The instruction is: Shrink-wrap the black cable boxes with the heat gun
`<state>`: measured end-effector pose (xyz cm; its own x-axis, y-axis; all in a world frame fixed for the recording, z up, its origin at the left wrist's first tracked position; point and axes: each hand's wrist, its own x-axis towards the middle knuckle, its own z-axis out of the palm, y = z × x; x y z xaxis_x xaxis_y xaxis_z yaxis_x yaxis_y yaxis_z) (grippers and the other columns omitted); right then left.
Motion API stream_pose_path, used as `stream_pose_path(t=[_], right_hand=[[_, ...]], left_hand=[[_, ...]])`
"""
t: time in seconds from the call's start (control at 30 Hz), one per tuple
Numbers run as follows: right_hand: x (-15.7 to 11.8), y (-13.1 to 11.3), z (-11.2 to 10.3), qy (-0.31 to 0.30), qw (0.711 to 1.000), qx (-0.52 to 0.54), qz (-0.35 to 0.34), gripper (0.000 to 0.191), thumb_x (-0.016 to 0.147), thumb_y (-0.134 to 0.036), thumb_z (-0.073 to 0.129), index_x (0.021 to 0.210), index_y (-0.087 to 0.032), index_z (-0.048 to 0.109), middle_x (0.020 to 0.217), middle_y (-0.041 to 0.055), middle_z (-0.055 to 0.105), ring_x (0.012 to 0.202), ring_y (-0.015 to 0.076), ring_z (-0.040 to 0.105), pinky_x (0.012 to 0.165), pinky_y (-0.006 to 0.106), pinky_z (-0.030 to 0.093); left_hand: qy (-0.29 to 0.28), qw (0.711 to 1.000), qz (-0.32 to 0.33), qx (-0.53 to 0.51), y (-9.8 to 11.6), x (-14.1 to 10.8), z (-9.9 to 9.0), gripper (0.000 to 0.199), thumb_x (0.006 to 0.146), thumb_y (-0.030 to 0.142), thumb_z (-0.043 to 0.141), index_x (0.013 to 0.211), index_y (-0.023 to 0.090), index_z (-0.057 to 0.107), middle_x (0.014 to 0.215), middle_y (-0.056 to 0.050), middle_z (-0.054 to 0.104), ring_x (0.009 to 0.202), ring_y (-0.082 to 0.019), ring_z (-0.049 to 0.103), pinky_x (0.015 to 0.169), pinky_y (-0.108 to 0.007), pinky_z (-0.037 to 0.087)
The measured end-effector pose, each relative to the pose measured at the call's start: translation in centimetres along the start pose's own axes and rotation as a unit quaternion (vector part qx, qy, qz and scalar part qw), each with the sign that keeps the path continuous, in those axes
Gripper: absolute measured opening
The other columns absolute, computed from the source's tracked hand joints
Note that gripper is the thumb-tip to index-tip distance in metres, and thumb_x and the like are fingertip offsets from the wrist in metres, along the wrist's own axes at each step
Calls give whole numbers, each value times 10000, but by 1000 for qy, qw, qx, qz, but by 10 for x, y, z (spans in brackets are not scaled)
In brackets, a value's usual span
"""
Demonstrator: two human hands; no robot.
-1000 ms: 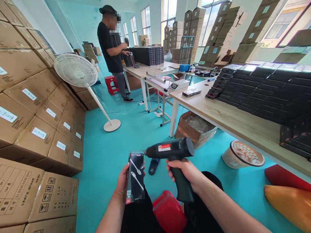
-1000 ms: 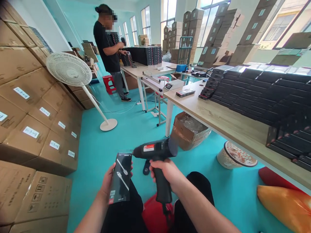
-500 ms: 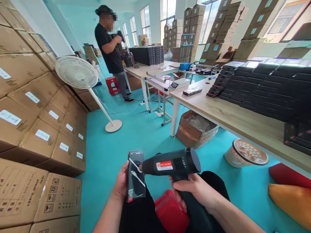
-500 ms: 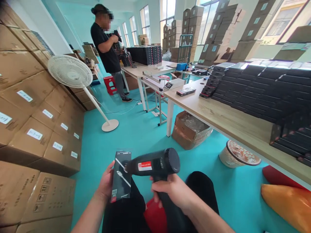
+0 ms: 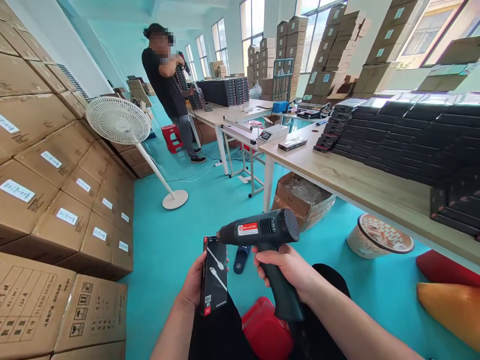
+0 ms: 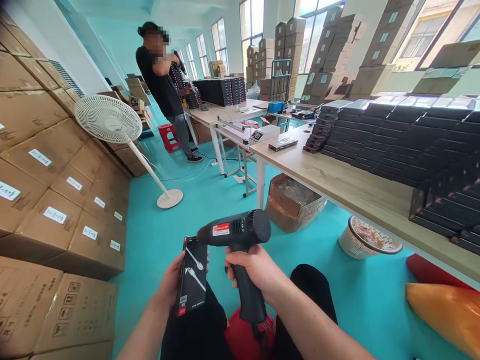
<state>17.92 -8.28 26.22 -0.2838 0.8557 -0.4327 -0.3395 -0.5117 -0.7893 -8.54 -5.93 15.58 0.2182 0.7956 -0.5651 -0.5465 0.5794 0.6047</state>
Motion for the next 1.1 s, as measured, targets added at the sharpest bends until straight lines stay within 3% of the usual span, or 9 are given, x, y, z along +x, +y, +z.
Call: stream_pose_path(t=[0.13,0.37,0.47,0.53,0.6,0.73,0.9,1.03,1.1], right_hand=[[5,-1,-13,38,998,-44,-13,215,722,-292,757,868,-154,683,680,14,656,569,146,578,505,275,474],[-24,9,-38,-142,972,-165,83,151,727,-236,715,845,-166,654,540,-3,640,470,144,534,489,275,430],[-32,22,-42,-116,980,-141,77,199,717,-277,736,853,-157,654,549,-2,633,501,151,546,508,278,433],[-34,32,-40,-36,994,-88,51,270,754,-337,729,938,-153,657,569,-9,631,517,147,545,533,281,444],[-35,40,-32,-11,997,-51,53,303,769,-358,722,974,-146,654,578,-6,637,508,140,538,540,281,444],[-36,48,-9,-126,990,-37,51,275,743,-328,747,912,-129,661,580,17,642,516,148,550,546,286,439],[-29,42,-2,-31,998,-49,13,342,764,-398,731,985,-148,656,582,-5,636,509,151,542,538,288,423],[-31,39,-4,-128,987,-82,44,280,748,-379,732,888,-142,679,601,16,641,542,163,567,561,300,448],[-32,40,-2,-121,987,-106,16,245,773,-379,710,834,-144,678,613,20,637,567,166,576,596,311,462]], left_hand=[[-14,1000,10,1,1,1,3,487,946,444,568,1215,55,685,1032,-193,785,800,-290,770,708,-390,619],[28,996,55,-66,10,9,-2,519,956,465,547,1276,66,642,1118,-194,759,929,-295,751,835,-442,617],[69,986,110,-104,17,13,-11,549,962,539,490,1280,115,633,1104,-161,757,936,-286,743,842,-454,613],[106,974,144,-138,19,16,-16,548,980,578,402,1206,145,650,993,-128,761,889,-276,740,818,-460,613],[145,961,170,-165,20,19,-18,520,994,573,357,1101,163,658,893,-105,746,853,-275,736,798,-468,608],[209,945,183,-175,19,25,-17,495,984,564,390,979,147,658,855,-123,724,837,-311,730,785,-516,594],[225,931,191,-214,17,27,-14,406,986,511,434,1019,171,653,879,-100,722,835,-290,733,804,-495,593],[209,939,183,-203,16,27,-12,439,966,539,446,979,158,664,835,-105,714,791,-298,728,771,-499,601],[206,938,187,-205,15,28,-10,441,972,541,429,981,165,659,844,-104,713,793,-293,727,757,-484,604]])
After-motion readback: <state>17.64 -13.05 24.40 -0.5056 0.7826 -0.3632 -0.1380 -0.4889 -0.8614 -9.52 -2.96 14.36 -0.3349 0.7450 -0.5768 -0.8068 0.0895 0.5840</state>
